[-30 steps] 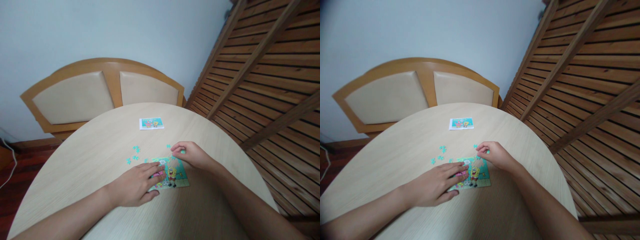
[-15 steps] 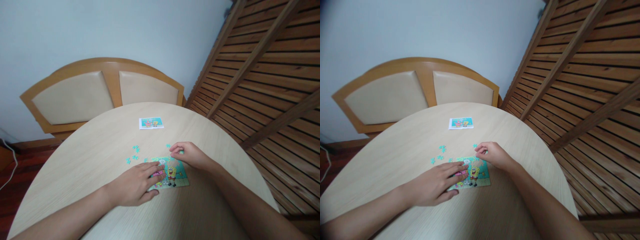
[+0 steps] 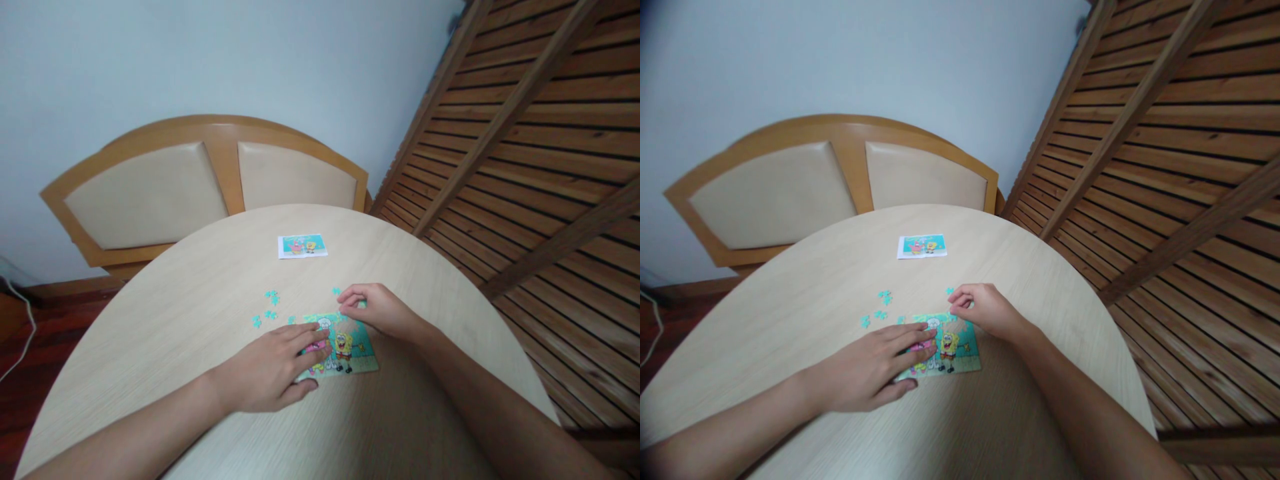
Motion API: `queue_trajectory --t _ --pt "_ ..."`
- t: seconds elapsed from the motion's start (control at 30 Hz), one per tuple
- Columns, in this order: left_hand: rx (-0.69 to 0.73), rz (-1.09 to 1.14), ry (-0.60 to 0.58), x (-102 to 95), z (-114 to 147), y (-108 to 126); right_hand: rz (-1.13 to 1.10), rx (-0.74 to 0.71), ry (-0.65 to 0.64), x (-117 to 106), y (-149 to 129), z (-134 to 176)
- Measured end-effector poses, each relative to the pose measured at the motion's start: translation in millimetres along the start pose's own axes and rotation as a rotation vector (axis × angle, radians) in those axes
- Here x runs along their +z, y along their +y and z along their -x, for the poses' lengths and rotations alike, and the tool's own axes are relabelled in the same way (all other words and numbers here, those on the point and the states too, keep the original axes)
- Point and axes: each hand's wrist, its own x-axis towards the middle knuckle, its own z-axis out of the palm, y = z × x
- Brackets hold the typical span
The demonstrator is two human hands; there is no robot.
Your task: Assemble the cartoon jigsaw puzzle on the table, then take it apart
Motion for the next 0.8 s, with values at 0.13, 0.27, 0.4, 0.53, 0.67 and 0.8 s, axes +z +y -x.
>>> queue_trajectory --t 0.13,0.27,0.4,0.53,0.67,0.8 --pt "0.001 0.021 0.023 0.4 -0.1 0.1 0.037 -0.017 0.018 0.9 -2.3 0.4" --pt "-0.001 0.012 0.01 1.2 0.7 0.1 0.062 -0.02 0.023 1.0 -5.1 1.5" --pt "-0.003 0.003 0.006 1.5 1.3 -0.2 0.078 -0.031 0.032 1.3 -4.6 1.3" --pt "-0.006 -0.003 0.004 0.8 0.6 -0.1 0.089 -0.051 0.033 1.8 -2.4 0.7" --pt "-0.006 -0.018 -0.009 -0.5 -0.4 0.5 0.088 -0.045 0.027 1.5 -2.6 1.0" --pt "-0.001 -0.01 0.001 -0.7 -0.2 0.8 0.119 -0.054 0.03 1.9 -3.5 1.0"
